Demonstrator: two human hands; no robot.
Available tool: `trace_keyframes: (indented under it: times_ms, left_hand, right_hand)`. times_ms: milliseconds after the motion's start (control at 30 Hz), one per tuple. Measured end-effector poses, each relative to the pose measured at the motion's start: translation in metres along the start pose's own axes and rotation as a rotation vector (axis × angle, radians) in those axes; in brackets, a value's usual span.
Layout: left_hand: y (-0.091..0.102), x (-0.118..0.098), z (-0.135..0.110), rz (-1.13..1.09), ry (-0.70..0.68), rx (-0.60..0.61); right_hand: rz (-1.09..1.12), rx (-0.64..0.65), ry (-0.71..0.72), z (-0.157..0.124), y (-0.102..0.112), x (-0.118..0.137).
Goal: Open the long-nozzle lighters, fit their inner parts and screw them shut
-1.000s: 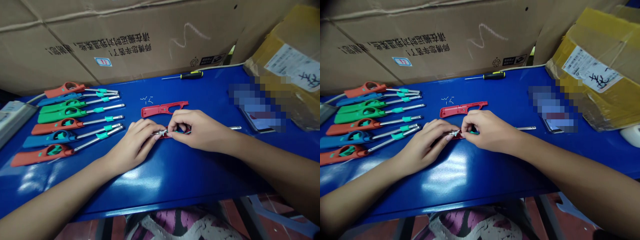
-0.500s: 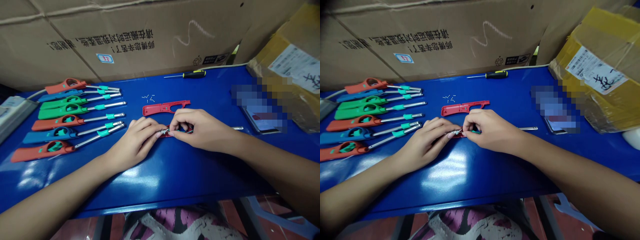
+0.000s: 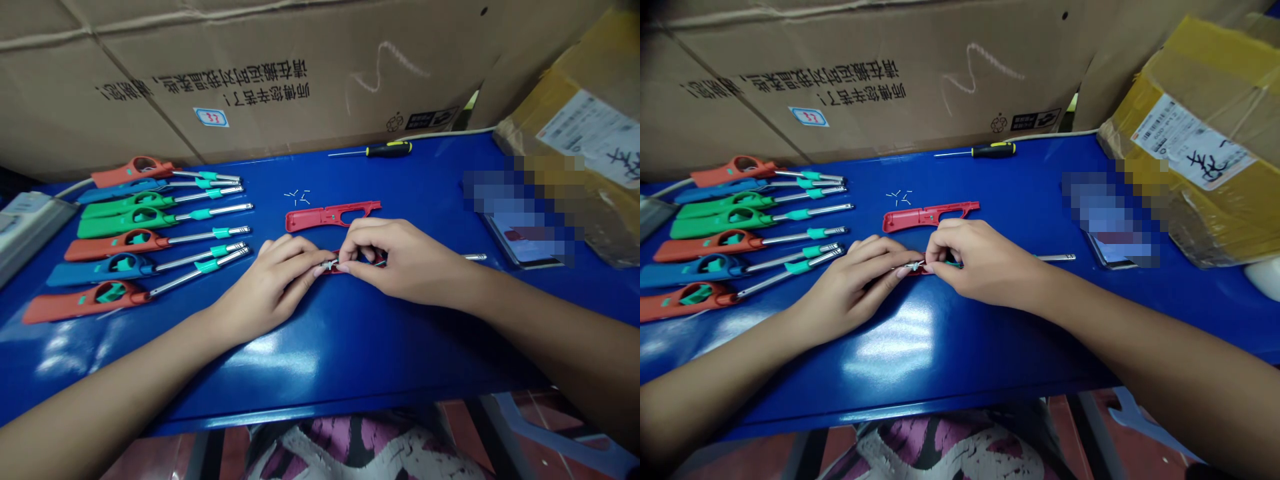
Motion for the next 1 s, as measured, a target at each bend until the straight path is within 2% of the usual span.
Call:
trace_keyframes:
  times_ms: [567,800,1000]
  left_hand:
    - [-0.001,0.001,0.001,-0.087,0.007,-0.012]
    - [-0.001,0.005,0.000,-0.107,0.053,0.002]
    - [-0.003,0.011,-0.003,-0.212,0.109,-0.019]
  right_hand:
    - [0.097,0.025,-0.059,0.001,-0.007,-0.008]
    - [0.104,0.036,-0.049,0.003,-0.009,-0.008]
    - [0.104,0.045,-0.050,0.003,-0.010,-0.008]
Point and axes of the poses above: each hand's wrist, its own z-axis towards the middle knuckle, its own y-axis out of the back of the hand, x = y × z, the point moved 10 cm from there along z, towards the middle knuckle, and after that the axes turned 7 degrees about -z, right-handed, at the moved point
